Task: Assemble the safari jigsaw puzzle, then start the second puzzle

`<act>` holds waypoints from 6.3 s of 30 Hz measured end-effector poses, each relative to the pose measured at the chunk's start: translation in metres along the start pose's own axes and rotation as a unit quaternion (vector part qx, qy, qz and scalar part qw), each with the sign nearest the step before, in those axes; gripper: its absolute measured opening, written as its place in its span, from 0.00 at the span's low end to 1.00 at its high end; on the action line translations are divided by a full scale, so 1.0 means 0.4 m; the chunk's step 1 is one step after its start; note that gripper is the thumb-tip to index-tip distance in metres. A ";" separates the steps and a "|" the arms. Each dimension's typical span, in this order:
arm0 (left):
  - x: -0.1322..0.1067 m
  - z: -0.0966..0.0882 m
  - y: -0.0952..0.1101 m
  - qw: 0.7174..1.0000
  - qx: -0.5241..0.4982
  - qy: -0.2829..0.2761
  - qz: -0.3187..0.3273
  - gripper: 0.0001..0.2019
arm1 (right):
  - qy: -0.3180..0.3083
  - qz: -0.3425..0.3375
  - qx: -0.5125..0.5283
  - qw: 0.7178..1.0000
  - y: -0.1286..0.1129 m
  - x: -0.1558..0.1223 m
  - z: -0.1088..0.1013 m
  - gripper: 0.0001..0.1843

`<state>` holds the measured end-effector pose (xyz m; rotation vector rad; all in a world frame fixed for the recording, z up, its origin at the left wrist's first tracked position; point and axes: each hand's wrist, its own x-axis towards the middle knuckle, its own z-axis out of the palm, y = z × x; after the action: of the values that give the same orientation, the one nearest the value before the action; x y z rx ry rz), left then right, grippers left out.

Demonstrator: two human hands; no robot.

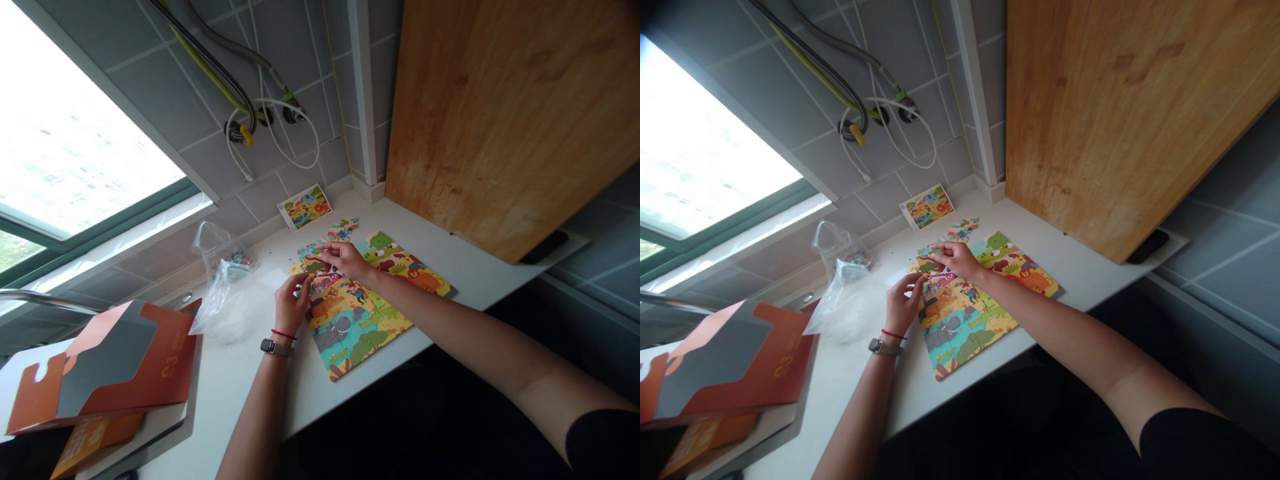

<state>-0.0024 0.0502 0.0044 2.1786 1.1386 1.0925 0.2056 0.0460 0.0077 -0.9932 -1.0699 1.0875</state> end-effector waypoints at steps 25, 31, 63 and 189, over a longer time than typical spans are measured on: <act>0.001 -0.003 0.008 0.999 -0.030 0.014 -0.015 0.14 | -0.026 0.029 0.016 0.999 -0.004 -0.003 0.005 0.17; 0.006 -0.008 0.016 0.996 -0.054 0.056 -0.037 0.16 | -0.046 0.109 0.057 0.991 -0.024 -0.022 0.017 0.17; -0.005 0.005 0.026 0.992 0.024 -0.108 0.060 0.12 | 0.049 -0.016 -0.028 0.998 -0.070 0.000 -0.060 0.22; 0.026 -0.006 -0.019 0.953 -0.187 0.199 -0.134 0.29 | -0.315 -0.030 -0.630 0.709 -0.003 0.317 0.045 0.39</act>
<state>-0.0045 0.0630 0.0051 1.5047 1.2268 1.5197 0.2039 0.1717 0.0332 -1.6312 -2.5638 0.4908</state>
